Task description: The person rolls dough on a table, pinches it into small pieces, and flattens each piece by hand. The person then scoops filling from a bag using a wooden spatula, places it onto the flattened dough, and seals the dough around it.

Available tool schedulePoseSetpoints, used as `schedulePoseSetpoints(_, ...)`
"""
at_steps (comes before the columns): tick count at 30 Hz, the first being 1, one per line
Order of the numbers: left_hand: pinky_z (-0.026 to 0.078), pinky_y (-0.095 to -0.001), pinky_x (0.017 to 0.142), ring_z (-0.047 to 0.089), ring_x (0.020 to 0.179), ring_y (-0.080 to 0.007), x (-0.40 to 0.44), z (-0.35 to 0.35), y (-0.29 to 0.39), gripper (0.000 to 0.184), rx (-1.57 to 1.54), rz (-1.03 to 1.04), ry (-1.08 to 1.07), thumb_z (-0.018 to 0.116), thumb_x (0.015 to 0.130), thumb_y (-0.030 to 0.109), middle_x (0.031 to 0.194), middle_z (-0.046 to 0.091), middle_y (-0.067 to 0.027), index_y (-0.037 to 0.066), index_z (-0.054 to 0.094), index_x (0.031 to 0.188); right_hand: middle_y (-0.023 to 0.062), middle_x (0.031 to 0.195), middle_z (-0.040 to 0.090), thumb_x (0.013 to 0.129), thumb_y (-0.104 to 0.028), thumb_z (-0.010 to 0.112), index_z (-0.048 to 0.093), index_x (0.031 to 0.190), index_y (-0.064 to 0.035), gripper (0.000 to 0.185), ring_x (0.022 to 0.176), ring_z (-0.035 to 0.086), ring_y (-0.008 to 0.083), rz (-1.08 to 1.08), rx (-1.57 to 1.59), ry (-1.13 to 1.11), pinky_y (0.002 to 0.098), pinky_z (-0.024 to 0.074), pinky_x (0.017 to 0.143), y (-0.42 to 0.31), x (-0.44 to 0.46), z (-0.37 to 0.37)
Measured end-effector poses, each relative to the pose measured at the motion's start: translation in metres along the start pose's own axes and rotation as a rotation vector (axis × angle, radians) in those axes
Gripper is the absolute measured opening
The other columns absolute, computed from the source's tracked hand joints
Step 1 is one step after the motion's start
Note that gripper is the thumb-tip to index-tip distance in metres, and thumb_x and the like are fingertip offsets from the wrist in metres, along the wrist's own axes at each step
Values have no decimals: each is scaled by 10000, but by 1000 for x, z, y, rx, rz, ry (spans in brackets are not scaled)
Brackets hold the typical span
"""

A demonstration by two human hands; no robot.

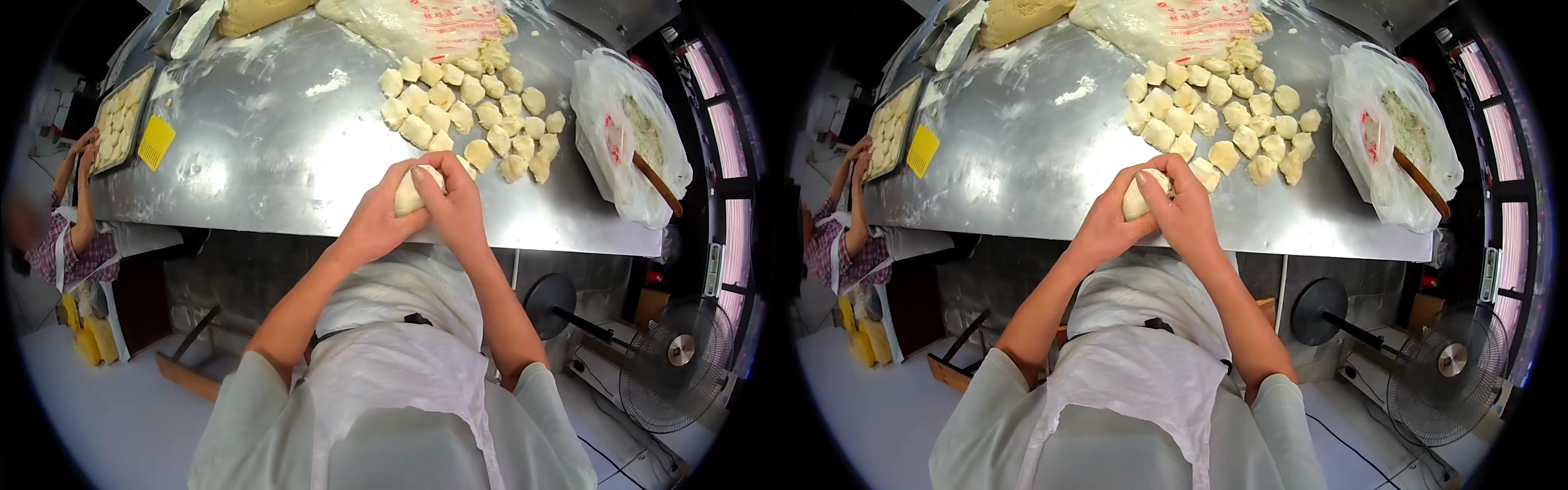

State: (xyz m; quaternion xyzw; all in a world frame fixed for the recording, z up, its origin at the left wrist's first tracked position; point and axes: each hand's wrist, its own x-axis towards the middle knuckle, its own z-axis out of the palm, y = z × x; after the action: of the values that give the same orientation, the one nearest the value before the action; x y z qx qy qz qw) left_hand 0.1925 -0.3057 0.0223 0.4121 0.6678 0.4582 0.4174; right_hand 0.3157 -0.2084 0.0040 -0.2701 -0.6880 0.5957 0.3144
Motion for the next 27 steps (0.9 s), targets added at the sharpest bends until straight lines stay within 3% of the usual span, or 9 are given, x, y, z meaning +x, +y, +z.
schedulePoseSetpoints(5,537,-343,954,682,1084,-197,12,20,-11,533,-157,-18,-167,723,911,130,1177,714,-134,-11,560,1398,148,1006,697,947,-254,742,655,1130,-69,275,852,709,323,-263,-569,-50,396,565,727,-19,-4,-27)
schedulePoseSetpoints(8,543,-349,923,691,1038,-186,20,28,-5,401,-66,-13,-294,704,902,97,1087,735,-121,-39,623,1271,128,922,699,911,-246,758,668,1047,-64,245,790,696,325,-144,-471,47,386,561,707,-8,-12,-37)
schedulePoseSetpoints(11,546,-383,915,714,1039,-308,32,33,-2,382,50,-2,-418,702,912,150,1080,727,-197,-31,630,1240,126,847,690,891,-238,762,671,965,-75,200,740,689,325,-128,-495,192,393,555,678,-15,-17,-40)
schedulePoseSetpoints(14,546,-384,907,707,980,-265,35,57,-2,333,70,249,-273,700,902,112,1061,736,-160,-8,645,1208,132,821,679,908,-236,760,667,934,-80,183,712,671,333,-187,-553,353,398,542,653,1,-13,-57)
schedulePoseSetpoints(18,542,-391,879,701,959,-297,17,82,14,316,-12,411,-432,700,934,139,1095,706,-171,48,637,1230,158,853,676,946,-254,780,642,1011,-62,245,715,643,302,26,-985,505,370,533,675,36,14,-111)
schedulePoseSetpoints(19,547,-384,867,701,941,-256,10,83,24,363,73,586,-432,738,940,192,1131,695,-145,72,622,1262,156,881,675,944,-241,791,633,1031,-48,265,738,637,281,-13,-874,575,362,530,696,33,13,-121)
schedulePoseSetpoints(22,543,-387,883,684,954,-218,26,59,24,475,-187,-1,-277,781,928,238,1146,684,-112,85,585,1332,140,930,655,964,-177,779,617,1061,-15,249,799,614,256,9,-512,616,367,520,746,4,7,-116)
schedulePoseSetpoints(25,507,-375,995,628,1084,-216,28,42,5,645,-96,100,-173,812,899,216,1242,634,-112,76,503,1448,145,932,668,972,-153,754,618,1059,-18,211,822,658,311,-96,-680,562,397,536,773,17,-4,-98)
schedulePoseSetpoints(27,473,-367,1061,606,1190,-250,25,34,7,714,-64,110,-160,819,868,155,1299,605,-144,56,477,1486,180,1103,673,947,-150,765,651,1182,-14,294,1017,672,344,-65,-879,344,422,541,857,36,-8,-89)
